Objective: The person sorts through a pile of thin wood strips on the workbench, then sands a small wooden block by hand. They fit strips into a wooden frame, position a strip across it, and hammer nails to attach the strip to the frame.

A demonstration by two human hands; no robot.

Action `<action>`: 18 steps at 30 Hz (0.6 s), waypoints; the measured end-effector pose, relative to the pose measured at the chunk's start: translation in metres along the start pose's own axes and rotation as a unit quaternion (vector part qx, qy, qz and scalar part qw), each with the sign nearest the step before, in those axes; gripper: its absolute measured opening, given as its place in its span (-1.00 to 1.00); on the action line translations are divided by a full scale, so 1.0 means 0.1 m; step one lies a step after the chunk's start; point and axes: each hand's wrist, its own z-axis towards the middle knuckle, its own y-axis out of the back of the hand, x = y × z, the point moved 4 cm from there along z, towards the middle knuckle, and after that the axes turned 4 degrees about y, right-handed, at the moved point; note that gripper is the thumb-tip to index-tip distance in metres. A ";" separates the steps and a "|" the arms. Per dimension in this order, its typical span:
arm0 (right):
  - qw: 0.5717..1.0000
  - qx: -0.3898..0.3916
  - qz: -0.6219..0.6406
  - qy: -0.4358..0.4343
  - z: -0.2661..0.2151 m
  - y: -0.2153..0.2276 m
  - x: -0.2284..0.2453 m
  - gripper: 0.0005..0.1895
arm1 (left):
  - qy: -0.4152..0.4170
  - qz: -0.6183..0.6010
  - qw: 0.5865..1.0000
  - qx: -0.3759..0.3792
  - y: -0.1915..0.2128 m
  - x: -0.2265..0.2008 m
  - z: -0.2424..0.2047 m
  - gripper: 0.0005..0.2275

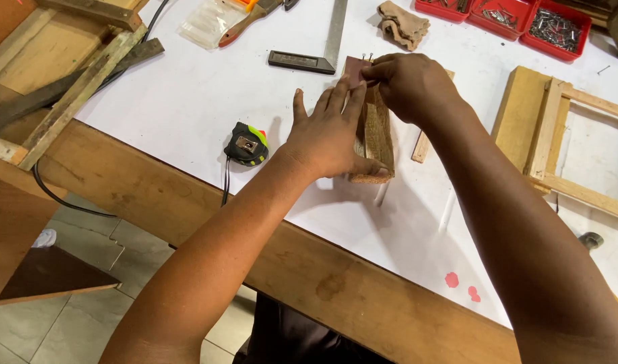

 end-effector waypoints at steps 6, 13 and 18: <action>0.999 -0.027 0.003 0.035 -0.07 0.00 -0.01 -0.58 | 0.003 -0.014 1.000 0.004 -0.02 0.01 0.02 0.38; 1.000 0.021 0.007 0.001 -0.61 0.17 0.38 -0.61 | 0.015 0.010 0.999 -0.032 -0.06 -0.03 -0.02 0.20; 0.999 0.041 0.010 -0.013 -1.08 0.32 0.65 -0.55 | 0.000 0.020 0.997 -0.072 -0.12 -0.05 -0.05 0.04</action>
